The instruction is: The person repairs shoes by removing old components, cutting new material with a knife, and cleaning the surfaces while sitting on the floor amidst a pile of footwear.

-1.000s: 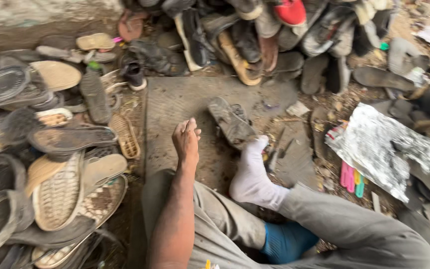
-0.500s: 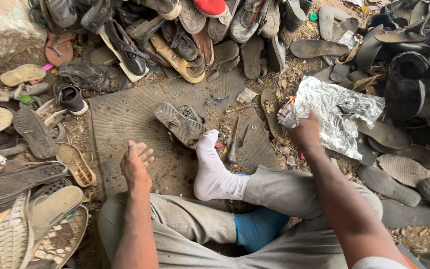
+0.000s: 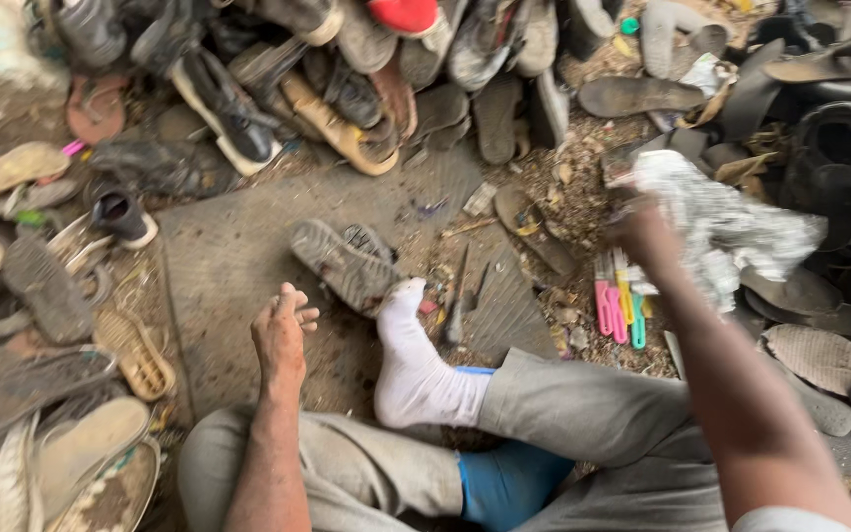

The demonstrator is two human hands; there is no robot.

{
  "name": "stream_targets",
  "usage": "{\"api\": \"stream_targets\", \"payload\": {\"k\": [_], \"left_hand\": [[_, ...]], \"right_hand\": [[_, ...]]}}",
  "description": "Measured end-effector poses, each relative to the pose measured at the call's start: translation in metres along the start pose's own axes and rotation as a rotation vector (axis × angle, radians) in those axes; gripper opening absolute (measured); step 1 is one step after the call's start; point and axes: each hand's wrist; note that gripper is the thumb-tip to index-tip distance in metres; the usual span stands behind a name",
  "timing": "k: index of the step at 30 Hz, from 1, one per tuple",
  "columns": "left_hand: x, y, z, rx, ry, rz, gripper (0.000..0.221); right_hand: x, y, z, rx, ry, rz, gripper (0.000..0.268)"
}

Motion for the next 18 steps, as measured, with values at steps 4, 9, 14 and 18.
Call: {"api": "stream_targets", "payload": {"k": [4,9,14,18], "left_hand": [[0.001,0.013,0.005,-0.085,0.077,0.162,0.041],[0.005,-0.007,0.005,0.023,-0.024,0.289,0.038],[0.010,0.013,0.006,-0.048,0.038,0.261,0.037],[0.010,0.025,0.002,-0.098,0.058,0.345,0.037]], "right_hand": [[-0.046,0.068,-0.044,0.022,-0.343,-0.303,0.057],[0.017,0.042,0.006,0.337,-0.635,-0.121,0.025],[0.107,-0.085,0.031,0.343,-0.221,-0.078,0.026],[0.102,-0.064,0.000,0.269,0.008,-0.128,0.034]]}}
Point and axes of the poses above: each hand's wrist, its own z-axis towards the middle knuckle, its own y-axis out of the palm, x = y × z, and after that the axes turned 7 degrees about z, right-handed
